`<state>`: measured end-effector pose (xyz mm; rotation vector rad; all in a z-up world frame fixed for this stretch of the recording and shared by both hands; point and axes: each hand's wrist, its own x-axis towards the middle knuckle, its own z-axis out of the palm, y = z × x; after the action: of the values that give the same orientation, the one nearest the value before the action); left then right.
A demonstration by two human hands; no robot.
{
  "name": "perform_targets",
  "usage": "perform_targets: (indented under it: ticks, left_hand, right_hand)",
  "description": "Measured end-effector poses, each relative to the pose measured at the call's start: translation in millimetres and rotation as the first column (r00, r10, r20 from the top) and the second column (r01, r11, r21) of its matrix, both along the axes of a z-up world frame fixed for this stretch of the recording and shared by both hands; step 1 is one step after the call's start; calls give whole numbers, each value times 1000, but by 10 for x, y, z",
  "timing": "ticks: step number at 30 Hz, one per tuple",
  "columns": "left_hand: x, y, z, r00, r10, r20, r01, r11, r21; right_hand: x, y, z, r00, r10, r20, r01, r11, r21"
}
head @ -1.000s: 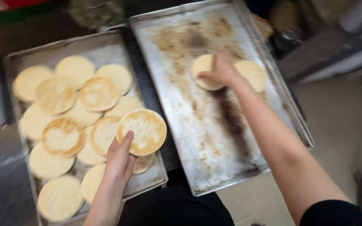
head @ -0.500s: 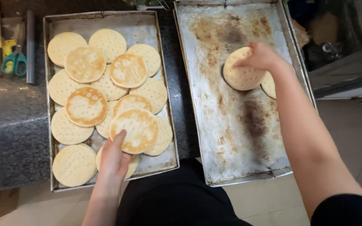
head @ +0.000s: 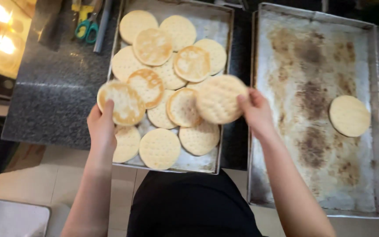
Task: Organizing flat round bread pieces on metal trays and placing the trays into an industrial oven.
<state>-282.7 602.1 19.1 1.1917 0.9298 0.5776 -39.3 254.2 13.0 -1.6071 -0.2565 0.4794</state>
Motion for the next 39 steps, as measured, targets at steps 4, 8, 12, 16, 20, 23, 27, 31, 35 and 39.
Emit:
perform_targets:
  ticks: [4, 8, 12, 16, 20, 23, 27, 31, 35, 39]
  left_hand:
    - [196, 164, 164, 996, 1, -85, 20, 969, 246]
    - [423, 197, 68, 982, -67, -179, 185, 575, 797]
    - [524, 170, -369, 883, -154, -442, 450, 17, 893]
    - [441, 107, -444, 790, -162, -592, 572, -156, 806]
    - [440, 140, -397, 758, -282, -588, 614, 3, 789]
    - [621, 161, -228, 733, -244, -635, 670, 100, 735]
    - [878, 175, -246, 621, -189, -761, 782, 218, 584]
    - [952, 157, -277, 589, -183, -787, 808, 179, 562]
    - [968, 166, -325, 601, -177, -779, 799, 158, 580]
    - [940, 190, -331, 618, -201, -760, 786, 168, 594]
  right_hand:
    - [-125, 467, -626, 959, -49, -280, 4, 987, -159]
    - [-185, 794, -756, 927, -31, -373, -38, 983, -177]
    - [-182, 853, -1028, 954, -38, -296, -40, 967, -253]
    - [-302, 885, -826, 982, -54, -181, -7, 947, -322]
    - [-375, 921, -705, 991, 9, 135, 63, 850, -523]
    - [-392, 913, -756, 973, 36, 227, 104, 813, -573]
    - [-430, 933, -742, 961, 34, 276, 142, 791, -596]
    - [-456, 928, -769, 942, 56, 330, 166, 779, -605]
    - [-480, 921, -812, 933, 48, 358, 186, 786, -590]
    - [-478, 864, -910, 923, 62, 381, 182, 800, -572]
